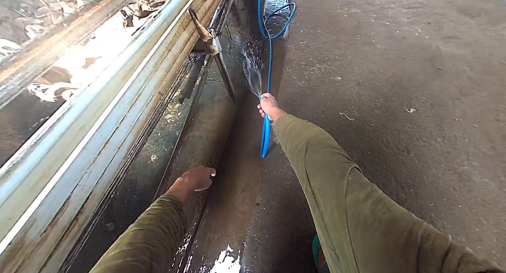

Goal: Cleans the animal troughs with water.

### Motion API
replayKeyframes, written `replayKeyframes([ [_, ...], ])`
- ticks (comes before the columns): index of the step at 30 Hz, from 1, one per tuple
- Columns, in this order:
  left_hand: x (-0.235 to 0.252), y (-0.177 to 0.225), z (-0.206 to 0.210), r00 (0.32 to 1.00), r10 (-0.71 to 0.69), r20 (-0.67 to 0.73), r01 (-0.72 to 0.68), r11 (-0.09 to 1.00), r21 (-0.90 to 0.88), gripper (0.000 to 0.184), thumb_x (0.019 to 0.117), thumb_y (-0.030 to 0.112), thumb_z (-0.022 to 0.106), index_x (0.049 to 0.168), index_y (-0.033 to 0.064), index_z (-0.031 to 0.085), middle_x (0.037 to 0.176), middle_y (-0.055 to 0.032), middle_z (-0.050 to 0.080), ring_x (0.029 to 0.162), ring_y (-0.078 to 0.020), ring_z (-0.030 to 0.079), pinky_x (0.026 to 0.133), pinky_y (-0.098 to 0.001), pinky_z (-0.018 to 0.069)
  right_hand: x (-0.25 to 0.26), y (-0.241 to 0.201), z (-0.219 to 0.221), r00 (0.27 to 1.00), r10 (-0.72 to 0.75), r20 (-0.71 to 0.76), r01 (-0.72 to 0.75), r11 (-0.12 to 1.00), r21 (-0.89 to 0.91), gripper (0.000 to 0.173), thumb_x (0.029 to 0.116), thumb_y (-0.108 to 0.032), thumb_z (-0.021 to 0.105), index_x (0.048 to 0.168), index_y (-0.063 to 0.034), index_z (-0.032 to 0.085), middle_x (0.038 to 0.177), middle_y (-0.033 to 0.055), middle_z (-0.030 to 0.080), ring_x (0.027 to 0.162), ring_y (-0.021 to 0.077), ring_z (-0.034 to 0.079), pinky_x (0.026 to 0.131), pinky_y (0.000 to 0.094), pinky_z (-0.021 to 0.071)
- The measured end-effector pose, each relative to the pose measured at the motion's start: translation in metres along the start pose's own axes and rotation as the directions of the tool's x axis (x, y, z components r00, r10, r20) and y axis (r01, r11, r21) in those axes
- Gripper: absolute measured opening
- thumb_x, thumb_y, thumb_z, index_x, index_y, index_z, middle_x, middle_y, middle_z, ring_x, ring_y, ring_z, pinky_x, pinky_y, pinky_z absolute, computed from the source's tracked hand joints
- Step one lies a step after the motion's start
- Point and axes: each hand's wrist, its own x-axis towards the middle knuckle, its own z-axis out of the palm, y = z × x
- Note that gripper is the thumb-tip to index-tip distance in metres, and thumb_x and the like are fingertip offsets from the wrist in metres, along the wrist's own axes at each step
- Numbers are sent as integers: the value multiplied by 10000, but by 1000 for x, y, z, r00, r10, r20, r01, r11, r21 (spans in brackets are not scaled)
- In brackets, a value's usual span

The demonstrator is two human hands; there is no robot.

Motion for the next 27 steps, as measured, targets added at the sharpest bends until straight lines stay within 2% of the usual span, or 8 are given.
replayKeyframes([
  [14, 2, 1, -2, 1000, -7, 6, 7, 1000, 8, 423, 1018, 199, 574, 1440, 177, 563, 1272, -190, 667, 1203, -398, 631, 978, -628, 491, 3, 0, -4, 996, 52, -71, -53, 999, -12, 346, 1098, -250, 390, 1428, -207, 484, 817, 75, 580, 518, 144, 508, 455, 276, 429],
  [27, 4, 1, -2, 1000, 11, 3, -11, 1000, 19, 418, 1024, 194, 564, 1441, 161, 561, 1278, -198, 663, 1209, -402, 627, 987, -631, 485, 7, 2, -6, 993, 42, -112, -42, 999, 1, 342, 1087, -246, 399, 1418, -205, 475, 812, 73, 560, 526, 156, 507, 464, 296, 441],
])
